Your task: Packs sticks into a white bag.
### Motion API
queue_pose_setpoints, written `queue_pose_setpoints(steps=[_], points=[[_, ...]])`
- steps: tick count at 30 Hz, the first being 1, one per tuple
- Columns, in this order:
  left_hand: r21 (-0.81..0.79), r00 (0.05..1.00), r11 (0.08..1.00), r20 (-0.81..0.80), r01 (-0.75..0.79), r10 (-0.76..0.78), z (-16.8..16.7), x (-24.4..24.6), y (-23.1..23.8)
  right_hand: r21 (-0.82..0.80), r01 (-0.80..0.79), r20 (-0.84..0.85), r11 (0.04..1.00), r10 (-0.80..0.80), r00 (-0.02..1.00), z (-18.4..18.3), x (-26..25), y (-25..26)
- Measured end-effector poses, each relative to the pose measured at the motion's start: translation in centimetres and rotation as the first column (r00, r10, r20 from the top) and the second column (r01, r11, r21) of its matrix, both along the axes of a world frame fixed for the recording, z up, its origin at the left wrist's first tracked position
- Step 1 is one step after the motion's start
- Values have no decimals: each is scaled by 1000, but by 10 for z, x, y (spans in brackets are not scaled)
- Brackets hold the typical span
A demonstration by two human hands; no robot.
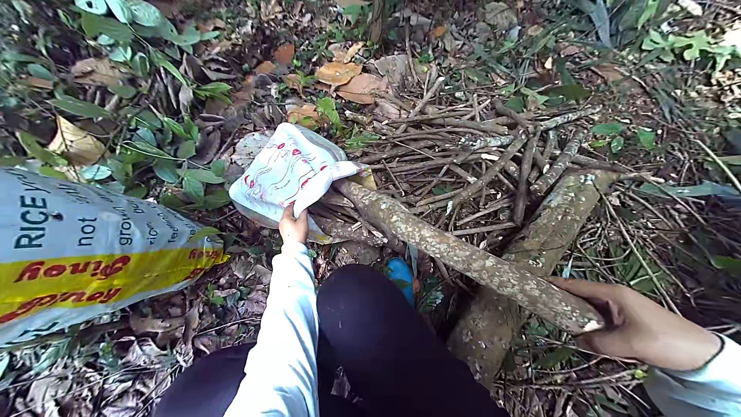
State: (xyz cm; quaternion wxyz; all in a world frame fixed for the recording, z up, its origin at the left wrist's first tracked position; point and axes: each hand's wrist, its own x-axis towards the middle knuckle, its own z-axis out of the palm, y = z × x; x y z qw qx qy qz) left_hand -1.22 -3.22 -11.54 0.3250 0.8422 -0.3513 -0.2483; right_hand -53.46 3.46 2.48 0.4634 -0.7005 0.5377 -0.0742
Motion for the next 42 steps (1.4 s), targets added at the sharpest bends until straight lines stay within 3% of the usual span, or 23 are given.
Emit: queue_pose_setpoints(steps=[6, 11, 17, 21, 25, 29, 30, 31, 33, 34, 36, 38, 40, 42], points=[[-41, 999, 999, 11, 33, -33, -1, -2, -5, 77, -215, -102, 974, 222, 970, 0, 84, -53], [-45, 996, 997, 60, 62, -59, 4, -7, -6, 20, -462, -382, 887, 434, 816, -50, 214, -124], [-22, 993, 999, 113, 30, -27, 6, -9, -3, -80, -562, -268, 823, 526, 807, -119, 380, -156], [-41, 989, 998, 144, 40, -34, 1, -8, -9, -14, -557, -238, 831, 538, 809, -147, 394, -149], [94, 961, 982, 210, 165, -181, 6, -34, -20, 47, -534, -131, 844, 535, 835, -155, 389, -109], [215, 950, 961, 222, 174, -222, 5, -33, -29, 39, -657, -42, 753, 658, 752, -154, 367, -137], [232, 948, 957, 225, 172, -225, 4, -29, -31, -43, -613, 74, 789, 615, 785, -147, 351, -147], [236, 947, 956, 223, 176, -230, 2, -24, -32, -106, -473, 232, 875, 485, 843, -140, 329, -155], [204, 950, 958, 194, 204, -244, -6, -16, -35, -45, -34, 428, 998, 50, 902, -143, 278, -178], [190, 951, 956, 174, 223, -256, -10, -16, -36, -24, 195, 408, 981, -168, 897, -162, 250, -196], [189, 942, 944, 151, 270, -300, -16, -20, -42, -75, 558, 161, 826, -542, 825, -210, 188, -240], [242, 927, 925, 165, 291, -335, -19, -29, -47, -35, 750, -160, 661, -744, 648, -254, 132, -276], [280, 928, 923, 188, 264, -322, -24, -36, -49, 53, 804, -358, 592, -740, 569, -293, 95, -295], [293, 935, 926, 190, 237, -299, -29, -41, -50, 130, 773, -410, 621, -676, 612, -319, 74, -297]])
